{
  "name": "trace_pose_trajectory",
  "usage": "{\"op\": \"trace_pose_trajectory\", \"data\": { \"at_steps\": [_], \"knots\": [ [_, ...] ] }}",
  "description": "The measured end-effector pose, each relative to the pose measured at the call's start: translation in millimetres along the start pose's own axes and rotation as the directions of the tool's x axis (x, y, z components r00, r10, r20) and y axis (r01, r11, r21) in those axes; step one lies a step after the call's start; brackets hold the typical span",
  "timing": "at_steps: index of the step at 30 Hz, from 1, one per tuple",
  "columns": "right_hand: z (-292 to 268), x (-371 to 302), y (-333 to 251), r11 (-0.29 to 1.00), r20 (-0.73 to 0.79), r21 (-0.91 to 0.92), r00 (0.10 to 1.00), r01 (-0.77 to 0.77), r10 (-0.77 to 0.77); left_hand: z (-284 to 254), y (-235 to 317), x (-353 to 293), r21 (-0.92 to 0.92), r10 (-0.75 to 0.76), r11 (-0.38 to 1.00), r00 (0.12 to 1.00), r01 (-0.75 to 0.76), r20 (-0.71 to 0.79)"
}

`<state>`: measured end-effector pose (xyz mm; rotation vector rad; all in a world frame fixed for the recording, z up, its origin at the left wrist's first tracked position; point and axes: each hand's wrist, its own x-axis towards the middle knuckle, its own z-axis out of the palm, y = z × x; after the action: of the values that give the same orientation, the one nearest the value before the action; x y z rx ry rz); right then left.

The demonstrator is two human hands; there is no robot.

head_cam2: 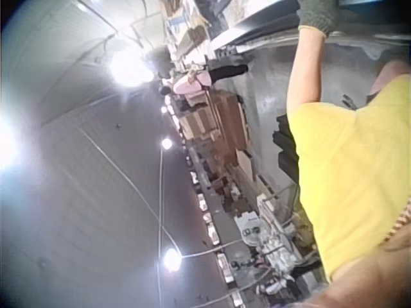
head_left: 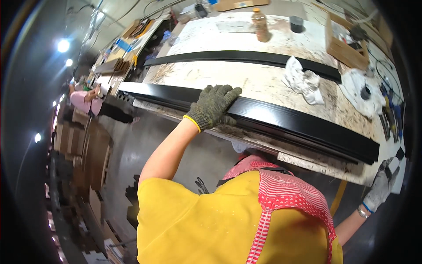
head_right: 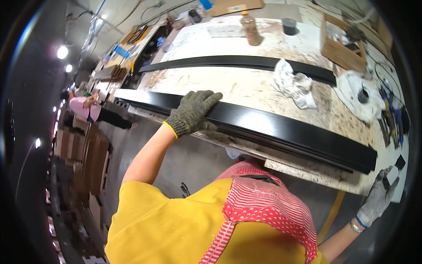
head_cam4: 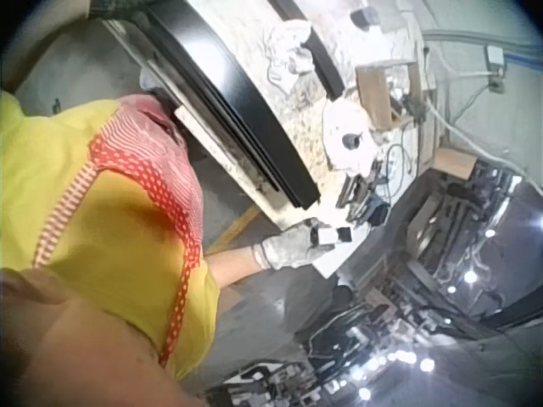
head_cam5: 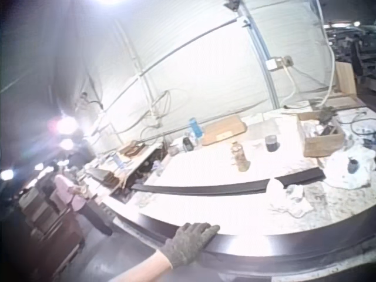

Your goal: The person wipes several long black furniture parts with a white cloth, handling them one at a time on a work table.

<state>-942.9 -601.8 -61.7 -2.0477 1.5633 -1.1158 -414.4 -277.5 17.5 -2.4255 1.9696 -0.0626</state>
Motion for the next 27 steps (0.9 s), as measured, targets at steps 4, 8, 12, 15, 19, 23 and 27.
{"op": "trace_pose_trajectory", "data": {
  "at_steps": [4, 8, 12, 15, 19, 23, 27],
  "knots": [
    [41.5, 8.0, -47.7, 0.677, 0.021, 0.735, 0.995, 0.050, -0.096, 4.0, -27.0, -6.4, -0.059, 0.004, 0.998, 0.997, 0.000, 0.079],
    [96.2, 4.6, -86.2, 0.358, 0.124, 0.933, 0.958, -0.024, -0.260, 10.6, -37.1, -7.6, -0.117, 0.075, 0.991, 0.994, -0.065, 0.083],
    [125.5, 4.0, -110.1, 0.346, 0.208, 0.929, 0.958, -0.131, -0.198, 1.9, -42.1, -3.2, -0.190, 0.140, 0.974, 0.986, -0.121, 0.091],
    [134.9, 10.0, -94.6, 0.429, 0.214, 0.896, 0.959, -0.116, -0.186, -26.1, -41.8, -4.3, -0.235, 0.170, 0.964, 0.969, -0.126, 0.177],
    [115.0, 9.3, -121.8, 0.812, 0.014, 0.427, 0.895, 0.398, -0.446, -32.4, -53.4, -9.3, -0.238, 0.284, 0.945, 0.926, -0.226, 0.247],
    [115.8, 21.5, -133.1, 0.644, 0.001, 0.732, 0.946, 0.220, -0.325, -36.6, -64.7, -13.1, -0.301, 0.370, 0.893, 0.926, -0.335, 0.069],
    [108.3, 43.9, -130.8, 0.849, 0.088, 0.518, 0.981, 0.104, -0.173, -51.0, -75.9, -7.6, -0.392, 0.406, 0.853, 0.910, -0.344, 0.085]
  ]
}}
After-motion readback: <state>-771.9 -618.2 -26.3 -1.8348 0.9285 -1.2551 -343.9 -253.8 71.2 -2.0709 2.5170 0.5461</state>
